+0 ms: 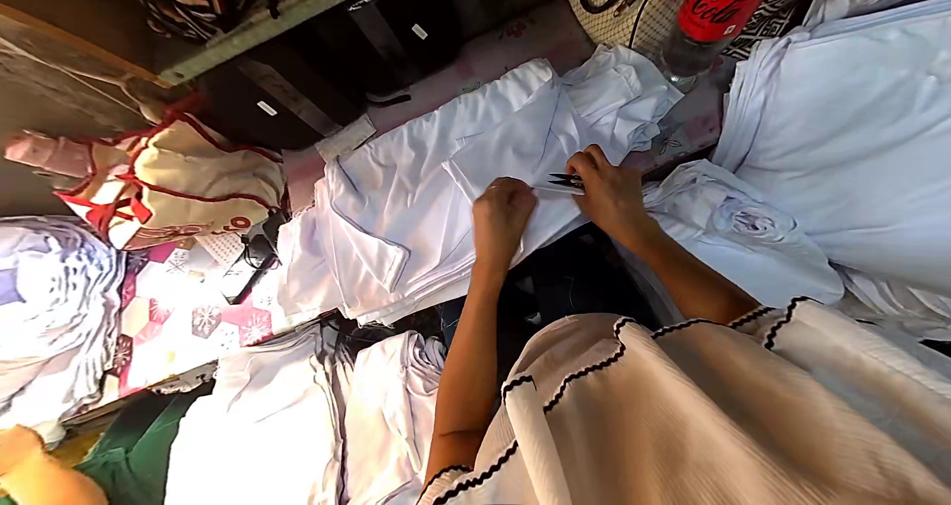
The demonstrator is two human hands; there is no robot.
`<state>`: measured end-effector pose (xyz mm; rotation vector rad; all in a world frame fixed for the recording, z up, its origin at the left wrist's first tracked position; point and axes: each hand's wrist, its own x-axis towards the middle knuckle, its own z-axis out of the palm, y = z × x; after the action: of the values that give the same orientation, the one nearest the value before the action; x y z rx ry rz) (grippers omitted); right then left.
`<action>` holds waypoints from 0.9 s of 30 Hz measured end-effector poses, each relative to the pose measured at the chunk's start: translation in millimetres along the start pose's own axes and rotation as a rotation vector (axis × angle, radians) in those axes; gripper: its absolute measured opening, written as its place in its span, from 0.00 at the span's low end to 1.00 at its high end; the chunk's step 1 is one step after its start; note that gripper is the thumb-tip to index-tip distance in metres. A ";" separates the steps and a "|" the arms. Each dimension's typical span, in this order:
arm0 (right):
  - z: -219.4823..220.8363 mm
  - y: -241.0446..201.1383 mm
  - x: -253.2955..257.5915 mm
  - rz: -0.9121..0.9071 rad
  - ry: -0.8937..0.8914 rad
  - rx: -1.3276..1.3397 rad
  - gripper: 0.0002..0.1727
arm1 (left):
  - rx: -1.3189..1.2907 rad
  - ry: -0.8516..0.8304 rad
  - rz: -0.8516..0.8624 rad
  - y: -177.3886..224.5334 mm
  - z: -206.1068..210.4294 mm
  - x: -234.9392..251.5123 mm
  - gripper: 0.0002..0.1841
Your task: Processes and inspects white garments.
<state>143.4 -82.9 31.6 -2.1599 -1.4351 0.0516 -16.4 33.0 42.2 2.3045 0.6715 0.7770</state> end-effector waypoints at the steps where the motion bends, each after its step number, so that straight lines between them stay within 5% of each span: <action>1: 3.6 -5.7 -3.7 -0.008 -0.006 0.044 0.20 | 0.059 0.072 -0.049 -10.5 -9.3 -3.5 0.06; 6: 18.8 -27.6 -24.7 -0.098 -0.562 0.372 0.13 | 0.198 0.101 -0.532 -71.3 -30.0 -28.6 0.12; 10: 29.6 -7.3 -24.5 -0.071 -0.392 0.499 0.09 | -0.001 0.352 -0.267 -38.9 -29.9 -42.1 0.09; 13: 37.4 -0.6 -16.3 -0.019 -0.231 0.594 0.09 | -0.023 0.280 -0.049 -19.8 -8.6 -36.4 0.07; 17: 39.8 -3.6 -15.5 0.213 -0.386 0.760 0.21 | 0.178 0.068 -0.109 -59.2 31.4 -28.8 0.12; 27: 55.3 -3.3 -5.6 0.533 -0.703 1.367 0.26 | 0.076 0.124 -0.210 -75.5 25.1 -36.1 0.07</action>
<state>120.5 -63.9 -15.5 -1.2225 -0.5994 1.5803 -44.7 52.8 -38.1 2.2201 0.9966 0.8111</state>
